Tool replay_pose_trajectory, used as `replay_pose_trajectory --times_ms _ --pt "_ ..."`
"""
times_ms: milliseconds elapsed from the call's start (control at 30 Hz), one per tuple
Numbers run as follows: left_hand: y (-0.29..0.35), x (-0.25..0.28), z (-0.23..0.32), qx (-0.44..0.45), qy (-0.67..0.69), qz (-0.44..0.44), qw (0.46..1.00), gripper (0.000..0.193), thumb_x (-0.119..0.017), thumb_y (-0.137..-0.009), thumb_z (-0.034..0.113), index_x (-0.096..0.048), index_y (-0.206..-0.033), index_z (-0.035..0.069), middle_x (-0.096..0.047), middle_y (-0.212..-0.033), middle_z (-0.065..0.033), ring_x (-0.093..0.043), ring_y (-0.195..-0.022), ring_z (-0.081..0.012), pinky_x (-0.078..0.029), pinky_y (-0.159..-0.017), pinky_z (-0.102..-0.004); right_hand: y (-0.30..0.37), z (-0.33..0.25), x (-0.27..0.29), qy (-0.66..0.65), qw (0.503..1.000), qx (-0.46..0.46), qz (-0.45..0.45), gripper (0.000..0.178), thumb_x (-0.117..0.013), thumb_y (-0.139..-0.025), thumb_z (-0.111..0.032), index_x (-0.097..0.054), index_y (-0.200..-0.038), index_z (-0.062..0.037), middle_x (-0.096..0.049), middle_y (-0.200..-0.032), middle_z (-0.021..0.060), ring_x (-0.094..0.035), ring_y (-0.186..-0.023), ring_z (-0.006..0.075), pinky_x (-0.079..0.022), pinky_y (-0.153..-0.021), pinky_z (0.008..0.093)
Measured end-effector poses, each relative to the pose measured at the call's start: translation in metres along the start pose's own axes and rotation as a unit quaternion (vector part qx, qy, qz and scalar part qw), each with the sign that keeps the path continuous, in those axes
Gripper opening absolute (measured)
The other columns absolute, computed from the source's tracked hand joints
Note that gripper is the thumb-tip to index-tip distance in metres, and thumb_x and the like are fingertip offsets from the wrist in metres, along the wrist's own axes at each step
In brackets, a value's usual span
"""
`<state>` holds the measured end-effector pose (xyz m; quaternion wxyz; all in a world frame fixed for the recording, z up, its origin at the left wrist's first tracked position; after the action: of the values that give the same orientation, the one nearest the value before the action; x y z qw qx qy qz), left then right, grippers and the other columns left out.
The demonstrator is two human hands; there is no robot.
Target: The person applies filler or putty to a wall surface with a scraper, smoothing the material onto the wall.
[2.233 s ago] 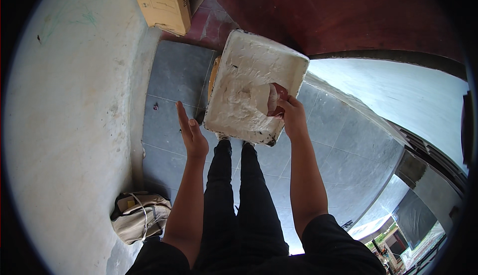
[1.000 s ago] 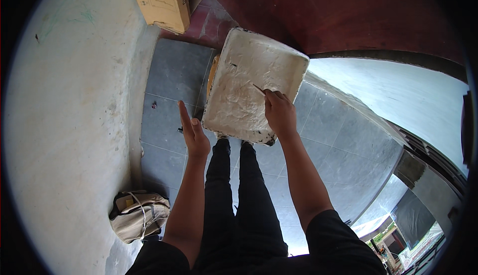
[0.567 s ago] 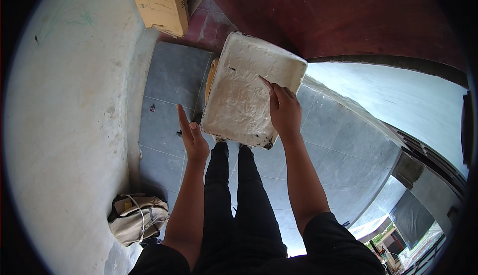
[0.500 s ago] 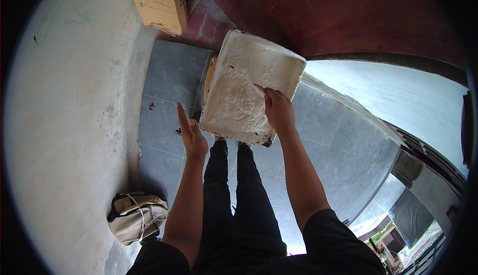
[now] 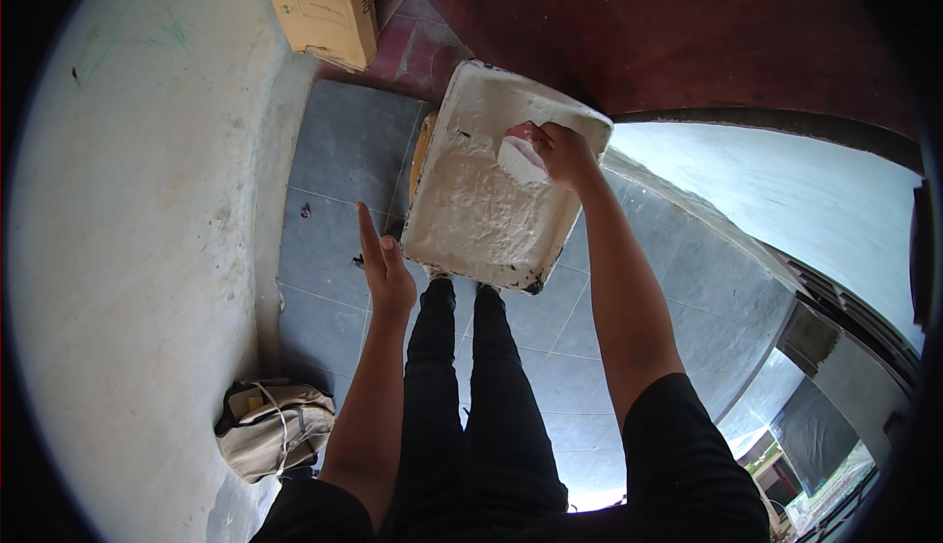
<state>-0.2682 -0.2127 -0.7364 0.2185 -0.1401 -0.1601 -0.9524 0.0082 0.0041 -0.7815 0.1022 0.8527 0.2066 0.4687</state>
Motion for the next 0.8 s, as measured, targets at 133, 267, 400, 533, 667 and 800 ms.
replay_pose_trajectory --times_ms 133,267,400,533,667,800 --pt "0.000 0.006 -0.001 -0.004 -0.001 0.004 1.000 0.084 -0.027 -0.103 0.061 -0.016 -0.157 -0.003 -0.020 -0.162 -0.0253 -0.019 -0.151 -0.0386 -0.017 -0.121 -0.0460 0.002 -0.002 -0.018 -0.009 0.998 -0.009 -0.069 0.024 -0.066 -0.092 -0.024 -0.066 -0.105 -0.0032 -0.070 -0.099 0.0205 -0.067 -0.092 0.0360 -0.050 -0.081 0.0415" --pt "0.000 0.010 -0.003 0.010 0.003 0.007 1.000 0.084 -0.027 -0.103 0.061 -0.016 -0.157 -0.002 -0.019 -0.162 -0.0253 -0.019 -0.151 -0.0386 -0.017 -0.122 -0.0458 0.007 0.010 -0.007 -0.038 0.999 -0.030 -0.023 0.025 -0.065 -0.093 -0.024 -0.067 -0.107 -0.0031 -0.069 -0.095 0.0195 -0.067 -0.088 0.0329 -0.050 -0.080 0.0399" --pt "-0.003 0.010 -0.002 -0.004 -0.004 0.008 1.000 0.083 -0.026 -0.103 0.060 -0.017 -0.157 -0.002 -0.020 -0.162 -0.0255 -0.019 -0.151 -0.0388 -0.017 -0.122 -0.0457 -0.003 0.015 0.015 -0.051 0.998 -0.003 0.021 0.025 -0.065 -0.093 -0.024 -0.067 -0.107 -0.0032 -0.069 -0.094 0.0205 -0.067 -0.088 0.0332 -0.050 -0.080 0.0403" --pt "-0.001 0.009 -0.008 0.003 -0.004 0.013 1.000 0.081 -0.025 -0.104 0.059 -0.017 -0.156 -0.003 -0.021 -0.162 -0.0260 -0.020 -0.151 -0.0392 -0.018 -0.121 -0.0452 -0.008 0.016 -0.011 0.020 0.998 -0.037 -0.045 0.026 -0.065 -0.092 -0.024 -0.067 -0.107 -0.0025 -0.069 -0.096 0.0208 -0.067 -0.091 0.0351 -0.050 -0.081 0.0418" --pt "0.002 0.006 -0.006 -0.008 -0.016 0.006 1.000 0.081 -0.025 -0.104 0.058 -0.017 -0.156 -0.003 -0.021 -0.162 -0.0262 -0.020 -0.151 -0.0394 -0.018 -0.121 -0.0453 -0.009 0.026 -0.016 -0.031 0.996 -0.038 -0.070 0.026 -0.066 -0.091 -0.024 -0.067 -0.107 -0.0029 -0.070 -0.098 0.0208 -0.067 -0.094 0.0366 -0.050 -0.082 0.0427" --pt "0.003 0.003 -0.005 0.001 -0.010 0.003 1.000 0.082 -0.026 -0.104 0.059 -0.017 -0.156 -0.004 -0.021 -0.162 -0.0263 -0.020 -0.151 -0.0393 -0.018 -0.121 -0.0453 -0.007 0.028 -0.019 -0.034 0.997 -0.027 -0.062 0.025 -0.066 -0.091 -0.023 -0.068 -0.107 -0.0037 -0.070 -0.099 0.0203 -0.067 -0.093 0.0359 -0.050 -0.082 0.0414"
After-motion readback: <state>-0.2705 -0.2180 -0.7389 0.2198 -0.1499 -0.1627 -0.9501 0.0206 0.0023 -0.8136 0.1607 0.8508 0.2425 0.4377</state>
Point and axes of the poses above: each hand's wrist, its own y-axis away from the middle knuckle, its own x-axis out of the back of the hand, z = x × y, the point moved 9 cm from there along -y, towards the middle knuckle
